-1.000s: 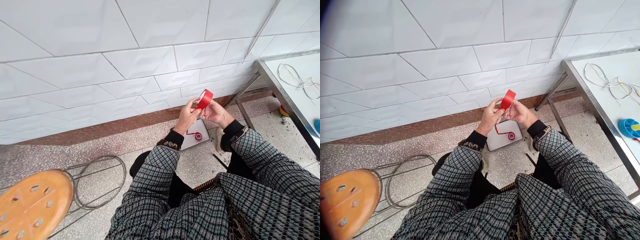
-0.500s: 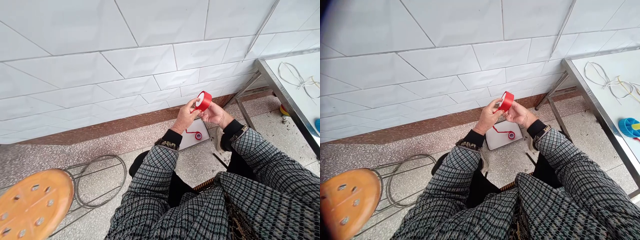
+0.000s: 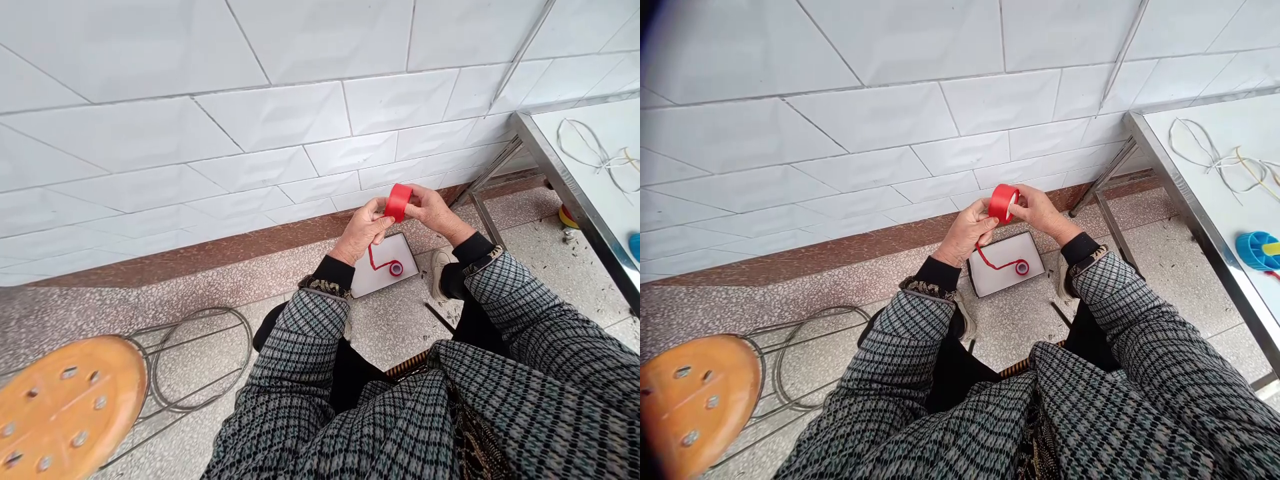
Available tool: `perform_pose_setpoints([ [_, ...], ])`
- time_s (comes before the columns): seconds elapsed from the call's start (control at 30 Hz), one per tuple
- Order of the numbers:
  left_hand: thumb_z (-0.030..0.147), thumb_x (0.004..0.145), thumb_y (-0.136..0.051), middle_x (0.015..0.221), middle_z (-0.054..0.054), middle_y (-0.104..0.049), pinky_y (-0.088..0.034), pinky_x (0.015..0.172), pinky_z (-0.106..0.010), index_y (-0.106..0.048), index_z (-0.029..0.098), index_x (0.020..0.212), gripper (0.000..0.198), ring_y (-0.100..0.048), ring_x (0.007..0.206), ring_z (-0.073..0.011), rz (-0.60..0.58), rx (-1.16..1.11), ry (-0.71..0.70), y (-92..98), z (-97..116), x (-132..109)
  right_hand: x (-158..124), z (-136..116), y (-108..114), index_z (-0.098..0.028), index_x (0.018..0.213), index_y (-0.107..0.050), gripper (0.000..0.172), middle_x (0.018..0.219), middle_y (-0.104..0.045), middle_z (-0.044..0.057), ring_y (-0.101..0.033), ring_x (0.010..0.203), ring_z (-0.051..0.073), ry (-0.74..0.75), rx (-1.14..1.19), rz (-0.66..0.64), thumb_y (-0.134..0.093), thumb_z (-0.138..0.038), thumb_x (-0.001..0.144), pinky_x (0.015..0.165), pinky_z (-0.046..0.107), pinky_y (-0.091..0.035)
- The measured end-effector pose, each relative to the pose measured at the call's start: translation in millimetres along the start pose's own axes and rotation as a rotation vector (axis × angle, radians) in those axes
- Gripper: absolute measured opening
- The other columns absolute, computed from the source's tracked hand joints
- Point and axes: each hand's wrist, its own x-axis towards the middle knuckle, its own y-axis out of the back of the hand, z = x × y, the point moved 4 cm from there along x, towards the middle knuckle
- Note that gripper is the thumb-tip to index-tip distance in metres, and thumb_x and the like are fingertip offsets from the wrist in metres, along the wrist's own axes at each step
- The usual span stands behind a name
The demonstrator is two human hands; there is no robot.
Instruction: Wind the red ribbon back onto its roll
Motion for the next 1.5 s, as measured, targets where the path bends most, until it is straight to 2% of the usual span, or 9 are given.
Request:
perform_pose_setpoints([
  [0.07,0.040,0.079,-0.093,0.054,0.011,-0.054,-0.031,0.047,-0.023,-0.066,0.021,0.119,0.052,-0.039,0.039,-0.0067,0.080,-0.043,-0.061,-0.1,1,1,3,-2,7,-0.020,0.101,-0.077,0.028,0.097,-0.072,0.001,-0.069,0.091,0.020,0.064,-0.053,0.120,-0.087,-0.023,0.075,0.081,0.029,-0.059],
  [0.17,0.043,0.081,-0.091,0.049,0.010,-0.048,-0.033,0.050,-0.022,-0.066,0.021,0.099,0.037,-0.041,0.042,-0.0075,0.174,-0.104,-0.105,1.5,1,3,7,-1,14,-0.021,0.095,-0.074,0.022,0.092,-0.070,0.001,-0.067,0.085,0.019,0.069,-0.046,0.261,-0.083,-0.026,0.075,0.077,0.030,-0.060],
  [0.27,0.045,0.076,-0.095,0.051,0.008,-0.049,-0.035,0.052,-0.023,-0.065,0.019,0.084,0.041,-0.043,0.045,-0.0070,0.156,-0.120,-0.062,0.0,0,2,10,7,15,-0.022,0.096,-0.073,0.023,0.082,-0.069,0.000,-0.066,0.077,0.019,-0.015,-0.003,0.285,-0.080,-0.029,0.076,0.073,0.032,-0.060],
  [0.47,0.047,0.072,-0.097,0.054,0.005,-0.052,-0.037,0.056,-0.024,-0.073,0.017,0.082,0.040,-0.044,0.049,-0.0074,0.108,-0.061,-0.052,-3.9,-1,2,14,14,13,-0.022,0.098,-0.071,0.025,0.081,-0.070,-0.001,-0.068,0.076,0.018,-0.061,0.056,0.360,-0.077,-0.031,0.075,0.074,0.032,-0.062],
  [0.67,0.054,0.074,-0.092,0.058,0.000,-0.057,-0.043,0.063,-0.027,-0.078,0.015,0.074,0.041,-0.049,0.057,-0.0103,0.135,-0.014,-0.114,-4.6,-5,5,8,7,-3,-0.019,0.087,-0.071,0.015,0.080,-0.074,0.001,-0.069,0.071,0.013,-0.175,0.303,0.239,-0.081,-0.028,0.081,0.067,0.022,-0.060],
  [0.9,0.058,0.078,-0.089,0.058,0.000,-0.055,-0.040,0.064,-0.027,-0.073,0.017,0.067,0.046,-0.048,0.059,-0.0111,0.160,0.028,-0.163,-6.9,-5,6,-1,10,-19,-0.018,0.087,-0.070,0.009,0.081,-0.080,0.005,-0.074,0.070,0.013,-0.398,0.514,0.132,-0.077,-0.018,0.092,0.068,0.021,-0.063],
  [1.07,0.058,0.075,-0.090,0.054,0.000,-0.052,-0.035,0.058,-0.027,-0.065,0.017,0.058,0.051,-0.042,0.054,-0.0087,0.124,0.031,-0.088,-8.7,-10,6,-6,9,-33,-0.016,0.087,-0.071,0.010,0.074,-0.078,0.003,-0.068,0.061,0.010,-0.482,0.613,0.083,-0.070,-0.013,0.097,0.064,0.019,-0.060],
  [1.3,0.041,0.080,-0.087,0.050,0.002,-0.051,-0.038,0.055,-0.025,-0.073,0.014,0.071,0.032,-0.049,0.050,-0.0092,0.186,0.084,0.079,-5.3,-12,4,-6,16,-37,-0.019,0.089,-0.069,0.012,0.071,-0.076,0.002,-0.068,0.061,0.012,-0.532,0.676,0.026,-0.071,-0.017,0.101,0.061,0.019,-0.058],
  [1.5,0.024,0.082,-0.081,0.064,0.001,-0.068,-0.041,0.052,-0.024,-0.065,0.016,0.079,0.018,-0.058,0.047,-0.0084,0.316,0.195,0.029,-1.2,-12,5,-6,24,-36,-0.019,0.096,-0.070,0.016,0.072,-0.076,0.004,-0.067,0.061,0.015,-0.608,0.681,-0.051,-0.061,-0.025,0.107,0.059,0.023,-0.058],
])
